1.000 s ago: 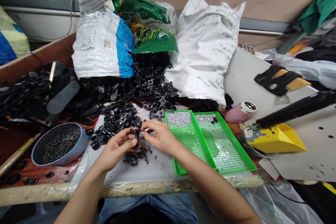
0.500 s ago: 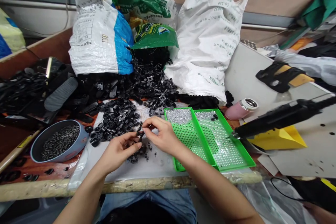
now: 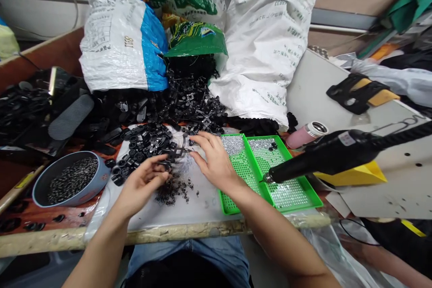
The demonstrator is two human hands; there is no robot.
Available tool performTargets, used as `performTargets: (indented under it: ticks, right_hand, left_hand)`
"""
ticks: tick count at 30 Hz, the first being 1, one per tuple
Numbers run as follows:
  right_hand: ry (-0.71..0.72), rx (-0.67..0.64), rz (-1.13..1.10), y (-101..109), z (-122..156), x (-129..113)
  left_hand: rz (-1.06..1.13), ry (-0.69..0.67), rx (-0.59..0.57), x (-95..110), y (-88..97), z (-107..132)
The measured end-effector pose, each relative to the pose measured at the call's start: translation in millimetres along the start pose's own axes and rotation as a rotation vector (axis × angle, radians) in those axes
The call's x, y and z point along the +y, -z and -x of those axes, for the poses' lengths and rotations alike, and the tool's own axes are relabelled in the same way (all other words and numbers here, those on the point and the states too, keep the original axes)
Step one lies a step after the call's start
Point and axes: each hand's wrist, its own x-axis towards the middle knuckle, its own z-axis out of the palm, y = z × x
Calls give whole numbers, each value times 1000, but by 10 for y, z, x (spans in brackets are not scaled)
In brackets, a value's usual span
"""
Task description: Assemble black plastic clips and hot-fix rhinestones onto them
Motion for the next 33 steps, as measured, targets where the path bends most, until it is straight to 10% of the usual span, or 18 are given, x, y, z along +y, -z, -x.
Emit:
performTargets:
  ticks: [5, 11, 18, 25, 33]
  right_hand:
    - [-26, -499, 90, -188, 192, 91]
    - [38, -620, 171, -240, 193, 34]
    - [43, -587, 134, -235, 192, 23]
    - [19, -77, -328, -45, 155, -188]
    - [62, -88, -333, 15, 209, -379]
  left_hand:
    - [351, 149, 30, 72, 22, 12]
    - [440, 152, 13, 88, -49, 80]
    - [394, 119, 3, 13, -92, 104]
    - [433, 117, -8, 21, -130, 141]
    - [380, 53, 32, 53, -151, 194]
